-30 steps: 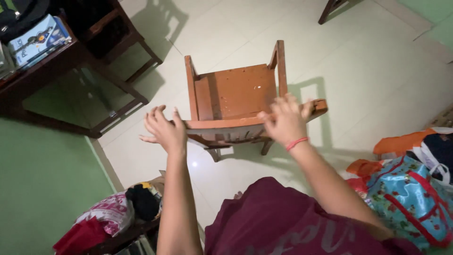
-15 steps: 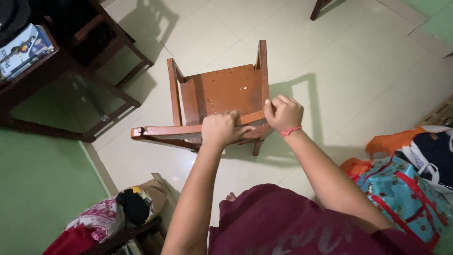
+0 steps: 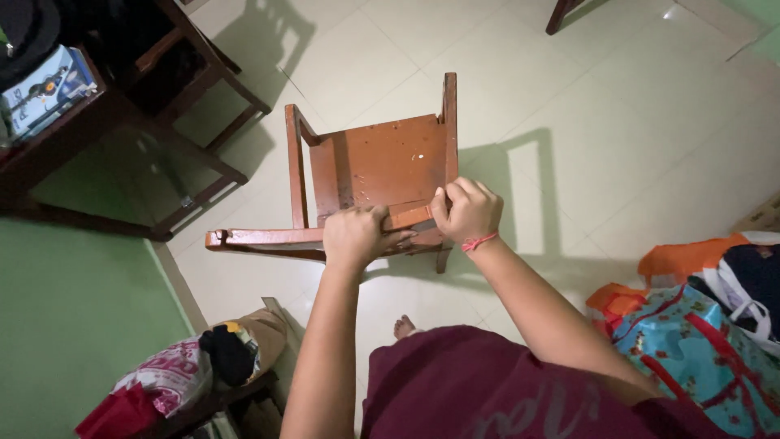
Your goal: Repairing the loose joints of a wooden chair by pressing them together with hands.
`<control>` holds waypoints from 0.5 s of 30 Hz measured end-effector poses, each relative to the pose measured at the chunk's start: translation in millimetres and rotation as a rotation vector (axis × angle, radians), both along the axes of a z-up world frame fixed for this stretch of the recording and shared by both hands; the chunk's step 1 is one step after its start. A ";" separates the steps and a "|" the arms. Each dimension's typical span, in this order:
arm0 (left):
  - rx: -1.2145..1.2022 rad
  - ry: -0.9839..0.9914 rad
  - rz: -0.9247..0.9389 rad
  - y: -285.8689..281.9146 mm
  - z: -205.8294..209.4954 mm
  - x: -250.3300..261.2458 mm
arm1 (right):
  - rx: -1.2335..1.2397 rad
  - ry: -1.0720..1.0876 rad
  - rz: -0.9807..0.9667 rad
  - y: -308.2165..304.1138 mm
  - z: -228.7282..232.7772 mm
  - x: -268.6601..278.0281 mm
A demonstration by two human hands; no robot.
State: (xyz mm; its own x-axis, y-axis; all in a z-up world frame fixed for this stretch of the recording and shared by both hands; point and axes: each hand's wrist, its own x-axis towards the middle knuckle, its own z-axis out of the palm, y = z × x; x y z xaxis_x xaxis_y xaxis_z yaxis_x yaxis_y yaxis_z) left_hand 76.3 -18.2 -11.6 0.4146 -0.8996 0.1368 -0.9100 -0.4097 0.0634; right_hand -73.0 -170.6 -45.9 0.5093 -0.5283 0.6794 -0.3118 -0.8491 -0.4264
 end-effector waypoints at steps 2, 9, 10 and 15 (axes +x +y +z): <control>0.003 0.005 0.002 -2.8 3.1 1.6 | -0.005 -0.011 0.002 -2.8 0.4 3.0; 0.022 -0.008 0.008 -7.7 3.3 0.7 | -0.018 -0.016 0.007 -10.5 -1.9 3.9; 0.023 -0.010 0.009 -10.4 3.7 0.9 | -0.018 -0.018 0.009 -13.4 -1.8 4.3; 0.051 0.000 0.027 -15.7 3.2 0.1 | -0.023 -0.021 0.032 -22.3 -5.6 4.3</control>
State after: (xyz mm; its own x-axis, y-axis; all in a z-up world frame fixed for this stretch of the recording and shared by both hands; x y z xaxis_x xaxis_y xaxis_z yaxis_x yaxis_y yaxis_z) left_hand 76.4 -33.8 -8.4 0.4393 -0.8937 0.0912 -0.8983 -0.4373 0.0424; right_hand -68.6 -192.9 -51.4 0.5107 -0.4960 0.7022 -0.2757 -0.8682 -0.4127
